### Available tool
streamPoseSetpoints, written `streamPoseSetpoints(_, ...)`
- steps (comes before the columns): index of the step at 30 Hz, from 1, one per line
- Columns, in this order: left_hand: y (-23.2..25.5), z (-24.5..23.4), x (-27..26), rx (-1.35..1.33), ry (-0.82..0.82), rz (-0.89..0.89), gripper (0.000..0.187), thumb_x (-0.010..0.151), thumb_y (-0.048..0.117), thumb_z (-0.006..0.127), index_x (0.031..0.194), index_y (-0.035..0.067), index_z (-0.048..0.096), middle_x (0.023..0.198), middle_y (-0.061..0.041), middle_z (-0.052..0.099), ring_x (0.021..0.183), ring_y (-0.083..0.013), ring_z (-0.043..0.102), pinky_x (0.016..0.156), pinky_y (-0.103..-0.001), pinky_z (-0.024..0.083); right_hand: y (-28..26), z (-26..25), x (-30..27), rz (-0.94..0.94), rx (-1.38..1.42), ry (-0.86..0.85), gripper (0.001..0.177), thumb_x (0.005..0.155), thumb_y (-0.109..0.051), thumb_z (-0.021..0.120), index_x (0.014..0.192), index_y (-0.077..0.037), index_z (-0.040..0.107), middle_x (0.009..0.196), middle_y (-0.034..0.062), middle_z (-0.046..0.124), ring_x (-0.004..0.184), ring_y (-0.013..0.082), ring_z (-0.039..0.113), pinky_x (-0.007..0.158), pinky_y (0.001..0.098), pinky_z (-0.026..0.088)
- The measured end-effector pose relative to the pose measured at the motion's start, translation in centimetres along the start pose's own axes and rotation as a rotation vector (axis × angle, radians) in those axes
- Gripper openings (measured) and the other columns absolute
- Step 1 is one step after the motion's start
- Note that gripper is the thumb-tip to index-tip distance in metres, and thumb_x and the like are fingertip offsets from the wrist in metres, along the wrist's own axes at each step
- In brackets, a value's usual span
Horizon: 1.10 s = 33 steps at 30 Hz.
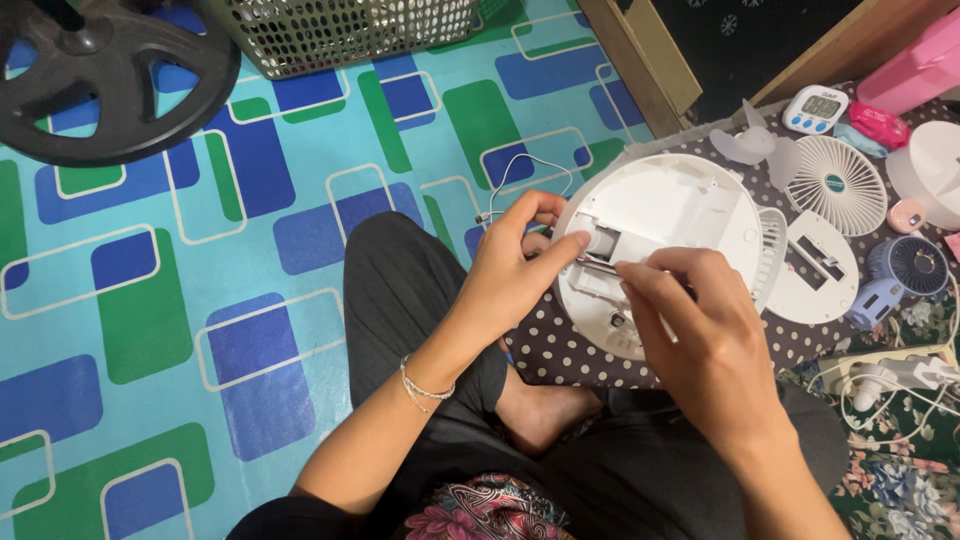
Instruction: The person disassembles a small white electric fan by removing the front grille and fan blade, then reassembles it by placing the blade back, securing the grille, and tightening screws on the base with a screwdriver.
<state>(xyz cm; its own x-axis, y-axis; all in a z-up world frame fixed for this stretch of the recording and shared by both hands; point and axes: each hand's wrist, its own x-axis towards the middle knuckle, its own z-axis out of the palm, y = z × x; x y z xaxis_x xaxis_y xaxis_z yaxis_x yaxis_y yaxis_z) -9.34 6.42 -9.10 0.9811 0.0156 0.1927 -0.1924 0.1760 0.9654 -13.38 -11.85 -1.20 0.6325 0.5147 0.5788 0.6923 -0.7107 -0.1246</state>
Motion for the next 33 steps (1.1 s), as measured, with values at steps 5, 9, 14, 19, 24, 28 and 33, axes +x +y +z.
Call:
streamPoseSetpoints(5, -0.4, -0.2, -0.1, -0.03, -0.037, 0.008, 0.041, 0.091, 0.018, 0.073, 0.123, -0.003, 0.06, 0.118, -0.013, 0.066, 0.088, -0.0123, 0.072, 0.072, -0.025, 0.057, 0.2, -0.7, -0.2, 0.252, 0.122, -0.043, 0.019, 0.091, -0.003, 0.075, 0.11, -0.008, 0.073, 0.104, 0.0099, 0.067, 0.085, 0.026, 0.07, 0.072, 0.0346, 0.054)
streamPoseSetpoints(9, -0.5, -0.2, 0.0, -0.045, -0.064, 0.004, 0.045, 0.089, 0.015, 0.074, 0.127, -0.003, 0.057, 0.123, -0.014, 0.064, 0.095, -0.0149, 0.071, 0.077, -0.026, 0.058, 0.2, -0.7, -0.5, 0.227, 0.055, -0.02, 0.019, 0.091, -0.003, 0.076, 0.11, -0.008, 0.073, 0.103, 0.0103, 0.066, 0.084, 0.027, 0.069, 0.072, 0.0363, 0.054)
streamPoseSetpoints(14, -0.4, -0.4, -0.2, -0.018, -0.107, -0.015, 0.05, 0.086, 0.01, 0.074, 0.131, -0.002, 0.056, 0.128, -0.015, 0.062, 0.099, -0.0169, 0.072, 0.081, -0.027, 0.059, -0.5, -1.7, -1.4, 0.083, -0.071, 0.028, 0.026, 0.089, 0.001, 0.077, 0.113, -0.006, 0.072, 0.106, 0.0093, 0.065, 0.095, 0.0289, 0.067, 0.083, 0.0395, 0.054)
streamPoseSetpoints(19, -0.1, -0.2, -0.3, -0.03, -0.118, -0.006, 0.049, 0.087, 0.006, 0.075, 0.131, -0.003, 0.055, 0.128, -0.017, 0.063, 0.1, -0.0176, 0.071, 0.082, -0.028, 0.06, -0.6, -2.0, -1.4, 0.093, -0.04, 0.052, 0.026, 0.089, 0.004, 0.078, 0.112, -0.006, 0.071, 0.106, 0.0095, 0.065, 0.094, 0.0265, 0.066, 0.082, 0.0386, 0.053)
streamPoseSetpoints(24, 0.3, -0.3, -0.4, -0.03, -0.175, 0.015, 0.057, 0.085, 0.004, 0.074, 0.137, -0.003, 0.051, 0.136, -0.017, 0.059, 0.108, -0.0187, 0.07, 0.088, -0.03, 0.06, -0.6, -1.7, -0.7, 0.041, -0.01, 0.013, 0.028, 0.085, 0.004, 0.078, 0.111, -0.005, 0.072, 0.104, 0.0101, 0.063, 0.093, 0.0293, 0.063, 0.08, 0.0403, 0.051)
streamPoseSetpoints(28, 0.2, -0.4, -0.5, -0.035, -0.201, 0.035, 0.06, 0.085, 0.002, 0.074, 0.14, -0.003, 0.05, 0.139, -0.018, 0.059, 0.113, -0.0195, 0.068, 0.093, -0.031, 0.059, -0.9, -1.9, -0.5, -0.004, -0.035, 0.01, 0.029, 0.085, 0.003, 0.079, 0.112, -0.005, 0.072, 0.104, 0.0096, 0.063, 0.092, 0.0292, 0.061, 0.079, 0.0406, 0.05)
streamPoseSetpoints(33, 0.0, -0.4, -0.1, -0.05, -0.2, 0.062, 0.059, 0.086, 0.002, 0.074, 0.141, -0.004, 0.052, 0.139, -0.019, 0.059, 0.115, -0.0203, 0.067, 0.096, -0.032, 0.058, -1.0, -2.0, -0.6, -0.006, -0.038, 0.019, 0.03, 0.087, 0.002, 0.079, 0.115, -0.007, 0.072, 0.104, 0.0087, 0.061, 0.093, 0.0278, 0.06, 0.081, 0.0403, 0.049)
